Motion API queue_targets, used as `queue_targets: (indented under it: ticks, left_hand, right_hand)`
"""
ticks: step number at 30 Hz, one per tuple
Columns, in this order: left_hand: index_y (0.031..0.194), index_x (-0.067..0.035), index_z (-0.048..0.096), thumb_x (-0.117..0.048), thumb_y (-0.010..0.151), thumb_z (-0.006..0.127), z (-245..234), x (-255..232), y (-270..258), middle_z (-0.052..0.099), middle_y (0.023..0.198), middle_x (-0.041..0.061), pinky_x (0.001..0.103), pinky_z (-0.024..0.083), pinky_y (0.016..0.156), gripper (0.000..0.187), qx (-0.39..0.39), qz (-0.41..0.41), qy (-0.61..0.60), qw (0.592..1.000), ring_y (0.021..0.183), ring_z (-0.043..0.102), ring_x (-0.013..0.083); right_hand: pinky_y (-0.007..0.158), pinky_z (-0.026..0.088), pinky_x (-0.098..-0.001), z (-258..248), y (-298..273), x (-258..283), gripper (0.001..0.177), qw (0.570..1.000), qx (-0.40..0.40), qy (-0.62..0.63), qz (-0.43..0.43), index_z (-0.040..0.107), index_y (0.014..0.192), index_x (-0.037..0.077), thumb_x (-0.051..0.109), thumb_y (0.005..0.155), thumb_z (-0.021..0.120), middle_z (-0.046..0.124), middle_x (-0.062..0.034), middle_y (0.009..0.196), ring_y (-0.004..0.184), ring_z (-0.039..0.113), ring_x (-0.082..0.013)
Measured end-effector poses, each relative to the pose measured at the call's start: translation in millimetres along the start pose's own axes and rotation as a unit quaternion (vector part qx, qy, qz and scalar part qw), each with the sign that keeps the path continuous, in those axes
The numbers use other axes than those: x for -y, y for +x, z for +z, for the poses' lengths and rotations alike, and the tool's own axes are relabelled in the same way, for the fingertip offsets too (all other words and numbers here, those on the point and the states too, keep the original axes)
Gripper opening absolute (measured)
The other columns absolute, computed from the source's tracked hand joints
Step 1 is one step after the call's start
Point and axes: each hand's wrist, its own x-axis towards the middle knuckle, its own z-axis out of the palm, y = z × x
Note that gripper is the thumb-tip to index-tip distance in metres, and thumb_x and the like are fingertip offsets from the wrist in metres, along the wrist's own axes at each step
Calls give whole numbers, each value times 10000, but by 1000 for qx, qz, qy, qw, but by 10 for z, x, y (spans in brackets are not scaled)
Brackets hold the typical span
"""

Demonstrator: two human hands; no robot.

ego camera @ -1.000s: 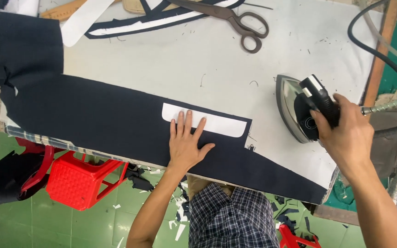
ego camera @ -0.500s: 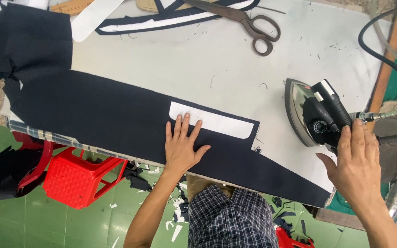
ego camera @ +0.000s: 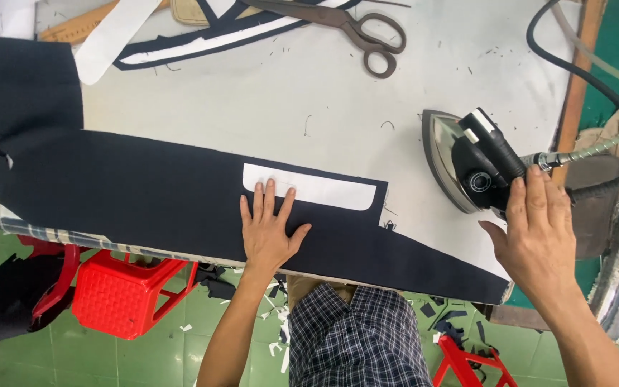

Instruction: The person irons a piece of black fabric on a white worktable using a steam iron and a small wooden block. They then use scissors to trim the edges of the fabric and continue ironing the piece.

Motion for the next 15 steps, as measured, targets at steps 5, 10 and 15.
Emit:
queue_targets:
  ticks: [5,10,15]
  left_hand:
    - [1603,-240,380,-690,992,449,1,-7,1,315,1663,189,621,226,1225,762,1,3,6,1000,1543,295,407]
    - [1613,-244,354,-706,998,418,31,2,-10,291,1674,183,626,220,1233,772,-8,4,-3,1000,1556,270,403]
    - [1608,-257,368,-713,999,436,0,17,0,294,1676,161,604,232,1240,764,-31,13,-12,999,1560,279,380]
  right_hand:
    - [1077,542,-567,31,-22,-14,774,1000,-7,1,4,578,1419,-103,373,852,805,555,-320,1538,1357,599,-468]
    - [1079,529,-585,13,-14,-53,737,1000,-7,21,-2,577,1428,-107,340,875,773,535,-329,1562,1365,582,-481]
    - [956,676,-342,-250,132,-196,521,996,73,40,21,689,1392,28,130,888,771,708,-172,1448,1217,739,-280]
